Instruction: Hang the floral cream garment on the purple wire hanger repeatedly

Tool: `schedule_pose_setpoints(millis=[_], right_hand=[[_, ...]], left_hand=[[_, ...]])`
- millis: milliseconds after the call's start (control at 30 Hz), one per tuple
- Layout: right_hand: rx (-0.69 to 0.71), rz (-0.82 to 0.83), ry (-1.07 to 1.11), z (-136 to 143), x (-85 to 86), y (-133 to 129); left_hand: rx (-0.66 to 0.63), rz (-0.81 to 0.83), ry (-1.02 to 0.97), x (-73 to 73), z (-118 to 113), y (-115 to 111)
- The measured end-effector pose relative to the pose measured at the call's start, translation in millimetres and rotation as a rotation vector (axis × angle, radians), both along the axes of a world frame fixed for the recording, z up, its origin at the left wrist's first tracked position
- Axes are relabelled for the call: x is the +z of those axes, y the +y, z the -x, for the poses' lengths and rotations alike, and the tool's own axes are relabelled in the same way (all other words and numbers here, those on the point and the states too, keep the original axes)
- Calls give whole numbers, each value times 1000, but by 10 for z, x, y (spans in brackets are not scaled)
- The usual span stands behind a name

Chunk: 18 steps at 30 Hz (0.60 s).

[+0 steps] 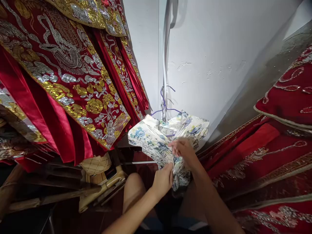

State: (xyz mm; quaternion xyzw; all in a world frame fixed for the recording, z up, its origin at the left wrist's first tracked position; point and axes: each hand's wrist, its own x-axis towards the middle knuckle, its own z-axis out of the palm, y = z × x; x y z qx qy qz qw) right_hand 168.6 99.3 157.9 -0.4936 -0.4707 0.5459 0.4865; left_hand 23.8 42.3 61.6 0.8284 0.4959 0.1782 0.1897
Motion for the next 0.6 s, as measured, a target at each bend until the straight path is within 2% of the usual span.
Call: schedule_pose_setpoints(millis=[100, 200, 267, 367, 467, 533, 600], right_hand=[[-73, -63, 30, 18, 344, 285], [-104, -151, 63, 85, 586, 411], [-104, -208, 69, 135, 656, 398], [-68, -280, 53, 163, 643, 312], [-39, -307, 31, 126, 592, 242], [-37, -316, 25, 92, 582, 217], [-34, -327, 22, 72, 595, 204]], left_hand=[[-57, 91, 308, 189, -85, 18], [-85, 135, 434, 351, -134, 83], [-96, 137, 422, 426, -114, 155], [-113, 141, 366, 575, 2, 299], [-61, 65, 178, 884, 167, 457], [45, -112, -220, 1160, 258, 572], [102, -302, -478, 1421, 308, 696]])
